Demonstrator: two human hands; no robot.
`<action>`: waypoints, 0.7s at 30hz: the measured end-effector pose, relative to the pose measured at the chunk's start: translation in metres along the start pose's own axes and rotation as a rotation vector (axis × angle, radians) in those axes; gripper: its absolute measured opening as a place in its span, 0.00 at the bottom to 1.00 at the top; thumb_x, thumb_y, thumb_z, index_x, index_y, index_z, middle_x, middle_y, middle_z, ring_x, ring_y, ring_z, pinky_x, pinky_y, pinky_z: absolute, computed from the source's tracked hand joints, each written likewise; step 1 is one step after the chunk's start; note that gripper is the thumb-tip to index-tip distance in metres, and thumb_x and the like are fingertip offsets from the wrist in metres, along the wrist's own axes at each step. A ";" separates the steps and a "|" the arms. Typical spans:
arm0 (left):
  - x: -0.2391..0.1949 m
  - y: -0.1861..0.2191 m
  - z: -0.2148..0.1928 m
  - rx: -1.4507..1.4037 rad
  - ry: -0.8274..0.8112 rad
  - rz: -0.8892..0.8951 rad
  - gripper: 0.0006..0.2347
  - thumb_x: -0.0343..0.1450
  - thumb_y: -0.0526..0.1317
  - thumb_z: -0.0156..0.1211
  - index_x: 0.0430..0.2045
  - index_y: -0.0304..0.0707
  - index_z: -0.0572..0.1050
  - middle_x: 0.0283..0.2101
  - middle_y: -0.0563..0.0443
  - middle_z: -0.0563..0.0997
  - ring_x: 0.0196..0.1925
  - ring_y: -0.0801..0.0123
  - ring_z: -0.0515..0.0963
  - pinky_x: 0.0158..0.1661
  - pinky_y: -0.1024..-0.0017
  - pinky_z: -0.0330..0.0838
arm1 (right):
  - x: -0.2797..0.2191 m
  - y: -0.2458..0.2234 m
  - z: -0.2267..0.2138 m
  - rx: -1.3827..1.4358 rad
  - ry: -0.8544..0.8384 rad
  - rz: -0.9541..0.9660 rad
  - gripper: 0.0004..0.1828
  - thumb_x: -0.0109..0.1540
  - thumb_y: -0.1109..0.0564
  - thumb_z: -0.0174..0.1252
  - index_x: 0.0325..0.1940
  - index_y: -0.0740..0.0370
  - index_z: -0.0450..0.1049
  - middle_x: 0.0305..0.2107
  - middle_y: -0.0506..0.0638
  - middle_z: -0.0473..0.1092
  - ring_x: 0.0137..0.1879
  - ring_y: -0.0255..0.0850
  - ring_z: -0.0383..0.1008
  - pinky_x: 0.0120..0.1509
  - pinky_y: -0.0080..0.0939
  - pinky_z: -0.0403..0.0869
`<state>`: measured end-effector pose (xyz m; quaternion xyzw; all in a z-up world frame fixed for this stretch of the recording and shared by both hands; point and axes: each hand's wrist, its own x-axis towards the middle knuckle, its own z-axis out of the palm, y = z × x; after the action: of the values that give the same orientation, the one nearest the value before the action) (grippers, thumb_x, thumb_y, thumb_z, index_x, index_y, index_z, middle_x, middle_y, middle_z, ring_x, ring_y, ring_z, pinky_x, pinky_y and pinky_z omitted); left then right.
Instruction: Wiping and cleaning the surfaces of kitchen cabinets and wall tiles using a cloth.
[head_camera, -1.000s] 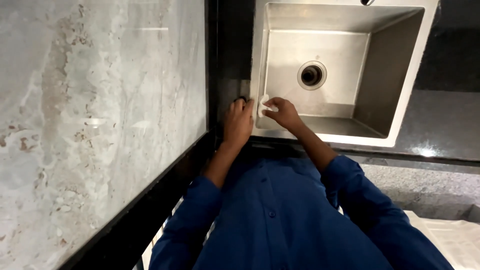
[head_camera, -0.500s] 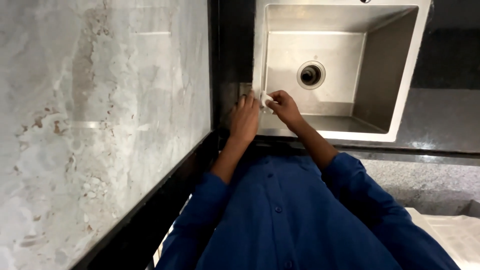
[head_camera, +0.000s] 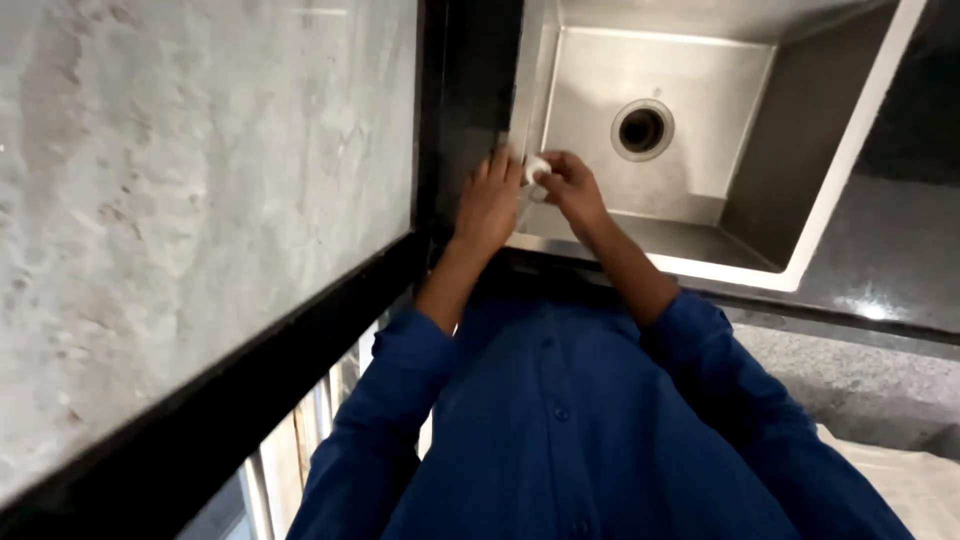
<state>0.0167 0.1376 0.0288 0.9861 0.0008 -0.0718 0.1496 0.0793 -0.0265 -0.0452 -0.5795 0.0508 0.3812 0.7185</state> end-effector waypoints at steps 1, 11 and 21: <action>0.001 0.000 -0.003 0.008 -0.006 -0.010 0.20 0.63 0.30 0.53 0.51 0.36 0.73 0.66 0.38 0.68 0.63 0.45 0.69 0.54 0.51 0.69 | 0.003 -0.003 0.000 0.007 -0.010 0.006 0.17 0.67 0.57 0.61 0.59 0.62 0.71 0.46 0.48 0.74 0.49 0.36 0.76 0.49 0.37 0.78; 0.008 0.004 -0.009 0.029 -0.068 -0.044 0.16 0.72 0.35 0.54 0.55 0.38 0.71 0.65 0.44 0.69 0.62 0.50 0.70 0.54 0.50 0.69 | 0.008 0.009 -0.001 -0.086 -0.056 0.118 0.20 0.63 0.57 0.65 0.58 0.58 0.69 0.48 0.49 0.71 0.50 0.39 0.76 0.46 0.40 0.82; 0.028 0.006 -0.012 0.011 -0.090 -0.107 0.18 0.68 0.30 0.58 0.52 0.38 0.71 0.67 0.42 0.68 0.64 0.46 0.70 0.57 0.52 0.71 | 0.028 0.000 -0.001 0.028 0.033 -0.027 0.19 0.62 0.59 0.67 0.57 0.58 0.71 0.49 0.48 0.72 0.47 0.35 0.76 0.45 0.37 0.79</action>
<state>0.0467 0.1343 0.0377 0.9812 0.0464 -0.1241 0.1400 0.0995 -0.0137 -0.0596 -0.5764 0.0600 0.3612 0.7306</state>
